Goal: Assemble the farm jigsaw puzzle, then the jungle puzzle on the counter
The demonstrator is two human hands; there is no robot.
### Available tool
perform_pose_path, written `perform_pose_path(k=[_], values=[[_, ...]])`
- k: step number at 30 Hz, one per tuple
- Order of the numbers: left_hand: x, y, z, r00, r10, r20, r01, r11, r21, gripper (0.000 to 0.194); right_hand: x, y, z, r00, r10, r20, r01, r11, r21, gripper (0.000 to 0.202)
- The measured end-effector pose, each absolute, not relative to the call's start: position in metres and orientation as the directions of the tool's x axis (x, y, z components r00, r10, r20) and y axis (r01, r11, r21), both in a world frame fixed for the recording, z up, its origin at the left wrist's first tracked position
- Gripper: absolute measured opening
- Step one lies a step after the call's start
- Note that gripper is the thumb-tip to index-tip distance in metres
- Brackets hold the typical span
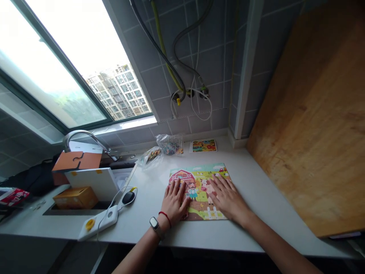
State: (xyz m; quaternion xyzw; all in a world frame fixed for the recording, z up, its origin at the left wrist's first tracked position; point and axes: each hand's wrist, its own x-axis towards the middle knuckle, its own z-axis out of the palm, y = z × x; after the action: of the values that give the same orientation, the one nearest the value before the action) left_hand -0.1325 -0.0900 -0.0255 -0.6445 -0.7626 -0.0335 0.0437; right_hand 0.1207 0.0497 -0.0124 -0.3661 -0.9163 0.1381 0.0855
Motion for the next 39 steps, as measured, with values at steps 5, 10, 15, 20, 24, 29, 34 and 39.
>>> perform_pose_path(k=[5, 10, 15, 20, 24, 29, 34, 39], values=[[-0.133, -0.090, -0.037, -0.115, 0.971, 0.210, 0.993, 0.120, -0.014, 0.065, 0.078, 0.060, -0.002, -0.676, 0.737, -0.026, 0.713, 0.644, -0.279, 0.071], [-0.133, -0.090, -0.042, -0.144, 0.951, 0.274, 0.989, 0.143, 0.024, 0.056, 0.033, 0.043, 0.008, -0.779, 0.626, -0.033, 0.604, 0.735, -0.309, 0.069], [-0.129, -0.091, -0.039, -0.192, 0.940, 0.282, 0.981, 0.172, 0.094, 0.057, 0.065, 0.022, 0.002, -0.891, 0.448, -0.073, 0.444, 0.828, -0.342, 0.063], [-0.123, -0.095, -0.038, -0.205, 0.949, 0.240, 0.974, 0.173, 0.147, 0.068, 0.102, 0.067, 0.000, -0.744, 0.661, -0.095, 0.664, 0.716, -0.217, 0.062], [-0.120, -0.081, -0.019, -0.254, 0.942, 0.219, 0.951, 0.203, 0.231, 0.064, 0.066, 0.078, 0.008, -0.605, 0.790, -0.098, 0.795, 0.597, -0.106, 0.067], [-0.157, -0.045, 0.019, -0.015, 0.963, 0.269, 0.921, -0.092, 0.380, 0.038, 0.023, 0.031, 0.006, -0.850, 0.518, -0.097, 0.527, 0.831, -0.177, 0.066], [-0.195, -0.032, 0.011, 0.122, 0.926, 0.357, 0.838, -0.289, 0.463, 0.031, 0.056, 0.044, -0.009, -0.844, 0.529, -0.090, 0.536, 0.829, -0.157, 0.066], [-0.198, -0.028, -0.001, -0.029, 0.926, 0.376, 0.778, -0.215, 0.590, 0.028, 0.045, 0.092, -0.005, -0.629, 0.777, 0.030, 0.750, 0.616, -0.241, 0.063]])
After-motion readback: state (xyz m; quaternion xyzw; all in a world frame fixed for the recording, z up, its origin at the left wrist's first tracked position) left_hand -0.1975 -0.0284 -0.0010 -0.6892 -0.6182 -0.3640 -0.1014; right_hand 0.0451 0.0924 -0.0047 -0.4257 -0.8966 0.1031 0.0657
